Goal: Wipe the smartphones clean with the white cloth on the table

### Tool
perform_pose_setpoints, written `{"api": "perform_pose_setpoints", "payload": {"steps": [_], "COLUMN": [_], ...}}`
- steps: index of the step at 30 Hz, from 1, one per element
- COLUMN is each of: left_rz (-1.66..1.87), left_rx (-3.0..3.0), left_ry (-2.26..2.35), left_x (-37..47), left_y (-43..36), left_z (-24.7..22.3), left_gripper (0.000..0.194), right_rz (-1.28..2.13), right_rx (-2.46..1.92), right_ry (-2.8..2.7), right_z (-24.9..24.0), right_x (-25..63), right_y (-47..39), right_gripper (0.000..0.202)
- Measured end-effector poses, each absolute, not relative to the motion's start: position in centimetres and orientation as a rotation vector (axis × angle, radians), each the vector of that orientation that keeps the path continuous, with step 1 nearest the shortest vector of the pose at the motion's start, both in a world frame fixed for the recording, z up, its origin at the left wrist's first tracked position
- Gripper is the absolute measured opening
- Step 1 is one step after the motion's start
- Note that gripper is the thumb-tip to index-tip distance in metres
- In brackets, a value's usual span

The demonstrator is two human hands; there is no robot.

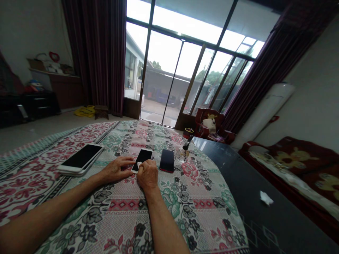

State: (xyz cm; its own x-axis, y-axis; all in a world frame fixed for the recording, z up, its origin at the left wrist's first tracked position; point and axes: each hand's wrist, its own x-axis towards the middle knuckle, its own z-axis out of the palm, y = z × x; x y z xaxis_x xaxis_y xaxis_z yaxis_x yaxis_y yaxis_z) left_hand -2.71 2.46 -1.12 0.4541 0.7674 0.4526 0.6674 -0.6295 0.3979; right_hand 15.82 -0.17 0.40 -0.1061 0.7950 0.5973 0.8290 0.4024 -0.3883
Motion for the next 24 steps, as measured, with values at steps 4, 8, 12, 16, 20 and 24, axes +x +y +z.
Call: {"api": "perform_pose_setpoints", "payload": {"steps": [4, 8, 12, 16, 20, 24], "left_rz": [0.917, 0.911, 0.932, 0.928, 0.912, 0.893], "left_rx": [2.535, 2.542, 2.526, 2.530, 2.530, 2.527], "left_ry": [1.271, 1.260, 1.268, 1.256, 1.284, 1.287], "left_x": [-2.8, -2.8, -2.7, -2.7, -2.7, -2.6], "left_y": [2.6, 2.5, 2.4, 2.4, 2.3, 2.2], "left_z": [-1.2, -1.2, -1.0, -1.0, -0.9, -0.6], "left_gripper": [0.042, 0.041, 0.041, 0.041, 0.042, 0.041], "right_rz": [-0.034, -0.002, 0.002, -0.002, -0.023, -0.032], "right_rx": [-1.386, -1.343, -1.377, -1.409, -1.399, -1.392], "right_ry": [-1.891, -1.871, -1.844, -1.834, -1.825, -1.815], "right_z": [0.4, 0.0, -0.2, -0.1, -0.2, -0.2], "right_x": [15.8, 16.1, 16.2, 16.3, 16.2, 16.1], "right_y": [-0.1, 0.3, 0.6, 0.7, 0.8, 0.7], "right_gripper": [0.026, 0.029, 0.033, 0.033, 0.029, 0.028]}}
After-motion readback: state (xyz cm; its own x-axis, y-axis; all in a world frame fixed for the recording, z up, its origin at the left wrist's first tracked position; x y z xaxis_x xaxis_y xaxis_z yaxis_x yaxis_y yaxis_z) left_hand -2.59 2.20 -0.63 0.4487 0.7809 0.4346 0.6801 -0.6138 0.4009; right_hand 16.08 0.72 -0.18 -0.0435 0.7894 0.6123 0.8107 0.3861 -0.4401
